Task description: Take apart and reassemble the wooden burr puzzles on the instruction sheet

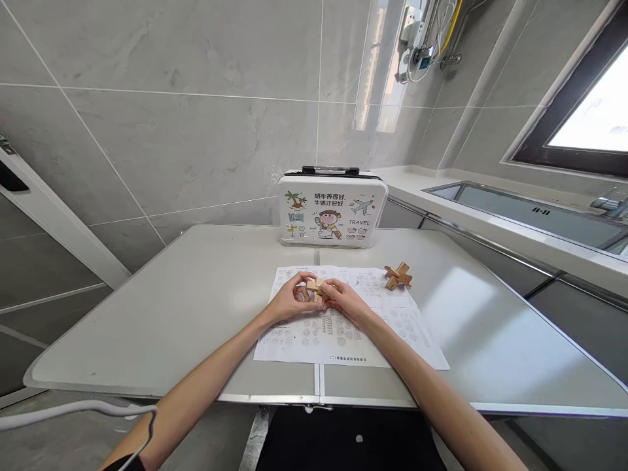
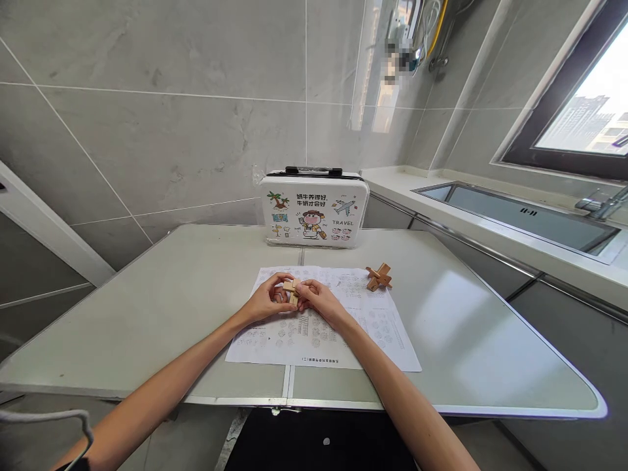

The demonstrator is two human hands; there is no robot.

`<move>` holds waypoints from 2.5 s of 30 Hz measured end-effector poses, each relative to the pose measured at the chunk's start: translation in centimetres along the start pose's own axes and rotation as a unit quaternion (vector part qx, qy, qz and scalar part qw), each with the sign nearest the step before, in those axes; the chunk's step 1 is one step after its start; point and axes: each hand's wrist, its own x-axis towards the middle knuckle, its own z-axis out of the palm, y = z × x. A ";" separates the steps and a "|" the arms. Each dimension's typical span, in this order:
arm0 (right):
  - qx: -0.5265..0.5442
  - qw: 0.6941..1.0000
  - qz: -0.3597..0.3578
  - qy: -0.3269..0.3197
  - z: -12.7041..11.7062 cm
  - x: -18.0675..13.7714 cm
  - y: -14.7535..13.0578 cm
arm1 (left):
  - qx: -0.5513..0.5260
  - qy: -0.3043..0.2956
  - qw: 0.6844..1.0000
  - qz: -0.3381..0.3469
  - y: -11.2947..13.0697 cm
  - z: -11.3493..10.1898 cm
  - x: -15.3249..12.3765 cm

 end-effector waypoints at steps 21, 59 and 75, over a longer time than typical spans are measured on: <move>-0.204 0.974 -0.100 0.024 0.2 -0.1 0.6 | -0.105 0.016 0.994 -0.015 -0.4 -0.1 0.4; 0.220 0.941 -0.068 0.247 -7.4 2.1 0.7 | -0.035 0.053 0.995 -0.074 -0.8 -0.1 0.6; 0.239 0.948 -0.017 0.210 -5.6 1.7 0.0 | -0.027 0.036 0.997 -0.065 -1.3 -0.3 0.7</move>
